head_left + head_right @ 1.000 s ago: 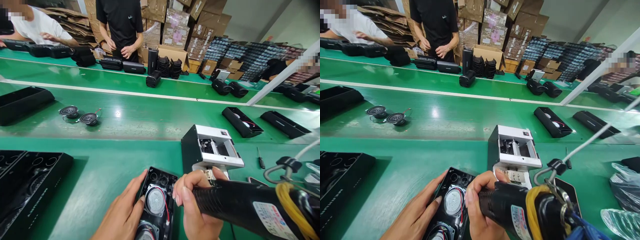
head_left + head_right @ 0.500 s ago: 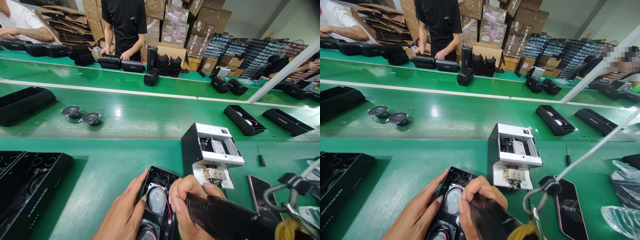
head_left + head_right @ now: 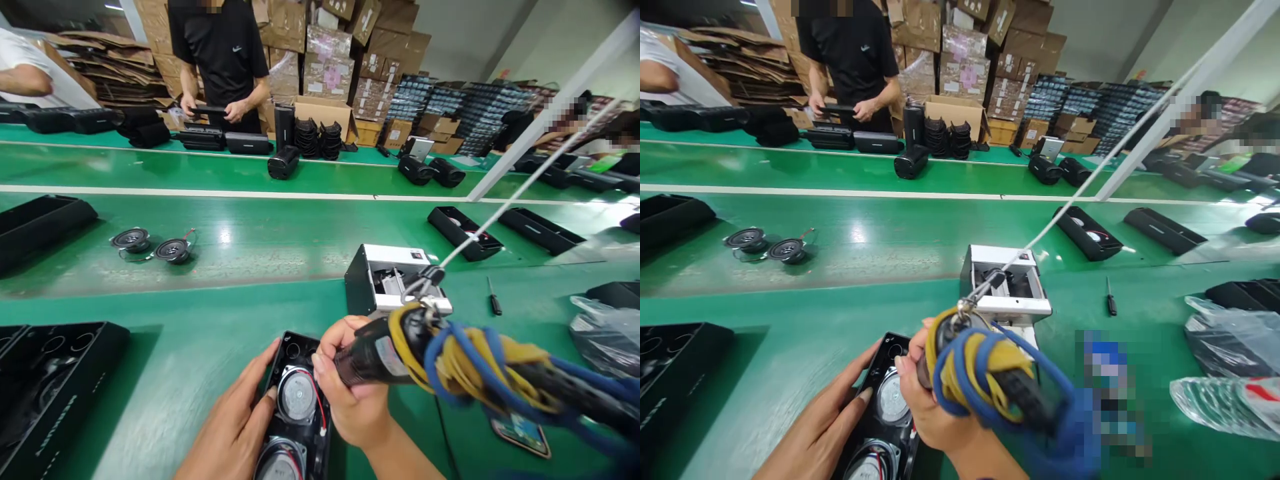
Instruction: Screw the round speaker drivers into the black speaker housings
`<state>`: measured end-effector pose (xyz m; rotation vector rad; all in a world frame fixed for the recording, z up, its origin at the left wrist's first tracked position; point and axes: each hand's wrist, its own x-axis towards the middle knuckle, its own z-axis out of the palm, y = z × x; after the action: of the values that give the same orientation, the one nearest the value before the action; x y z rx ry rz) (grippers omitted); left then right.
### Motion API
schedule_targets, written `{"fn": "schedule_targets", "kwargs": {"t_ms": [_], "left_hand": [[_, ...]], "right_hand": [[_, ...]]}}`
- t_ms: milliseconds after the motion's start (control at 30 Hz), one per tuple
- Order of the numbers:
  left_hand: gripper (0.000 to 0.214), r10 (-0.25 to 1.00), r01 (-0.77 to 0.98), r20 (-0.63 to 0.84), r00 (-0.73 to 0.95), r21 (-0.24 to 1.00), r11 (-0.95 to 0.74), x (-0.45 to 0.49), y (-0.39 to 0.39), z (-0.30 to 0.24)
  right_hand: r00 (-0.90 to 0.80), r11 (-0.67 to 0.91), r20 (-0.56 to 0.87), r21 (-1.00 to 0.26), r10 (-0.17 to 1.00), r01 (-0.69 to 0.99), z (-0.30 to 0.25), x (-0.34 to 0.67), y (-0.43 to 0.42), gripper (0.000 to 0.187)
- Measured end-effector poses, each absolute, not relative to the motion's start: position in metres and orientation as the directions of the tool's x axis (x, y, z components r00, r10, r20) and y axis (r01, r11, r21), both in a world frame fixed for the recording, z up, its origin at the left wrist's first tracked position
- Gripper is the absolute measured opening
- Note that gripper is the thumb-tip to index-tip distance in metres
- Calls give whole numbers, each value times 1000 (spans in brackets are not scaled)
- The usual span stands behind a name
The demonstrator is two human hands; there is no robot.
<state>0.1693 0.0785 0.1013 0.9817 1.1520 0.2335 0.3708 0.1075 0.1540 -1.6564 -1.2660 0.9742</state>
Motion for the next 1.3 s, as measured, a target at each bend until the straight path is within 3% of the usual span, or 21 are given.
{"fn": "schedule_targets", "kwargs": {"t_ms": [233,367,500,600,700,767,867,1033,1300], "left_hand": [[73,696,385,-600,395,796,467,163,78,90],[76,703,426,-600,380,789,443,163,77,89],[78,687,517,-623,375,756,403,168,75,94],[69,759,610,-548,352,749,258,173,77,99],[67,883,651,-314,349,759,12,180,83,107],[65,901,598,-156,405,790,-132,188,88,112],[54,854,488,-39,518,834,-258,199,91,113],[31,837,467,-75,542,855,-226,206,90,109],[22,834,462,-43,549,848,-261,205,88,103]], "right_hand": [[226,-82,-7,-941,974,328,161,359,117,50],[398,58,124,-983,909,174,205,373,134,58],[473,144,288,-937,832,318,244,413,153,69],[431,90,282,-906,857,413,250,436,156,70],[397,72,269,-893,878,445,243,443,152,71],[386,74,267,-891,883,449,238,444,149,72],[384,66,252,-897,888,437,232,446,148,74],[380,73,237,-914,894,398,232,446,149,71],[359,83,226,-924,906,372,235,444,148,67]]}}
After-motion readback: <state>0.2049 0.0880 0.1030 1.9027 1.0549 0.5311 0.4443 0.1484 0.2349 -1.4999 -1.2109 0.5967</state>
